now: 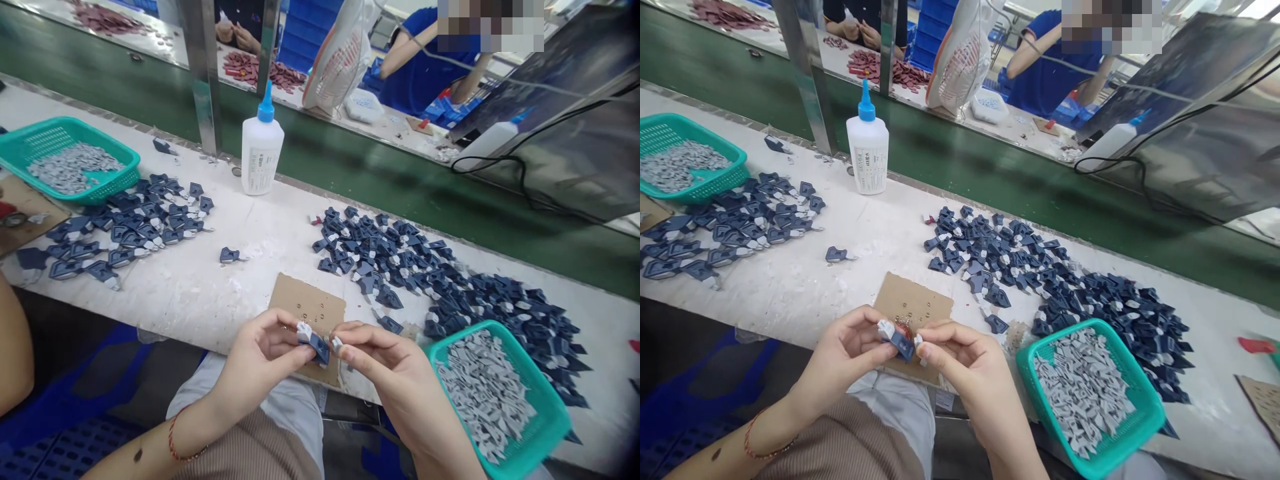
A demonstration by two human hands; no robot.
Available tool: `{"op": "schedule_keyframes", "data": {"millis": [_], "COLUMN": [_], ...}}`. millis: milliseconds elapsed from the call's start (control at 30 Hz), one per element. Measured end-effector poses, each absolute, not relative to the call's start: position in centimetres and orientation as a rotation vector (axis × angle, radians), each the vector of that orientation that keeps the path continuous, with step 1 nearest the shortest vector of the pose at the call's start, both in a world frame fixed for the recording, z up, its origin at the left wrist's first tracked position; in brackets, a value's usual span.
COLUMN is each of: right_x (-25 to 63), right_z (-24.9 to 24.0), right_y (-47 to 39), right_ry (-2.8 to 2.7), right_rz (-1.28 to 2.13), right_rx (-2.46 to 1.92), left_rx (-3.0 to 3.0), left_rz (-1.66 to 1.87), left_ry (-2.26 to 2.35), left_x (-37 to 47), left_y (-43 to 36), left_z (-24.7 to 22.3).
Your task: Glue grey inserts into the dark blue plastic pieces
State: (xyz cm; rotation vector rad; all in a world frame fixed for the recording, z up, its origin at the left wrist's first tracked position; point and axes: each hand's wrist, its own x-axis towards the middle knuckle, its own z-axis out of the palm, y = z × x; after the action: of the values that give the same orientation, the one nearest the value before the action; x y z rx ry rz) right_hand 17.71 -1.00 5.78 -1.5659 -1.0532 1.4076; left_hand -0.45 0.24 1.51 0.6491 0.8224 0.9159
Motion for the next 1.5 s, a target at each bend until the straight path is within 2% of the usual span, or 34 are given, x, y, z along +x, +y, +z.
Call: {"op": "schedule_keyframes", "data": {"millis": [500,733,933,1200,1500], "right_x": [17.1,17.4,17.7,17.7,17.3], "right_z": [7.3,7.1,7.2,6.9,6.7], "right_y": [-1.3,-0.7,-1.0,-0.8,-1.2], "right_ry": [-1.495,-1.219,-1.255,-0.828,-0.781], "right_rz": [1.210,1.581,1.502,1.917,1.942], "right_rx": [-1.620,-1.504,-1.523,-1.307,-1.278], "left_rx": [0.663,0.709,0.797,0.932,0.975], "left_rz": [0.928,0.951,0.965,1.028,0.938], "left_ry": [0.819,0.784,0.786,0.591,0.536], "left_x": [0.3,0.5,0.3,-0.1,-0.7], "left_y": [-0.5,-0.5,-0.6,0.0,0.5], "left_z": [1.2,1.1,1.0,1.4,1.1]}}
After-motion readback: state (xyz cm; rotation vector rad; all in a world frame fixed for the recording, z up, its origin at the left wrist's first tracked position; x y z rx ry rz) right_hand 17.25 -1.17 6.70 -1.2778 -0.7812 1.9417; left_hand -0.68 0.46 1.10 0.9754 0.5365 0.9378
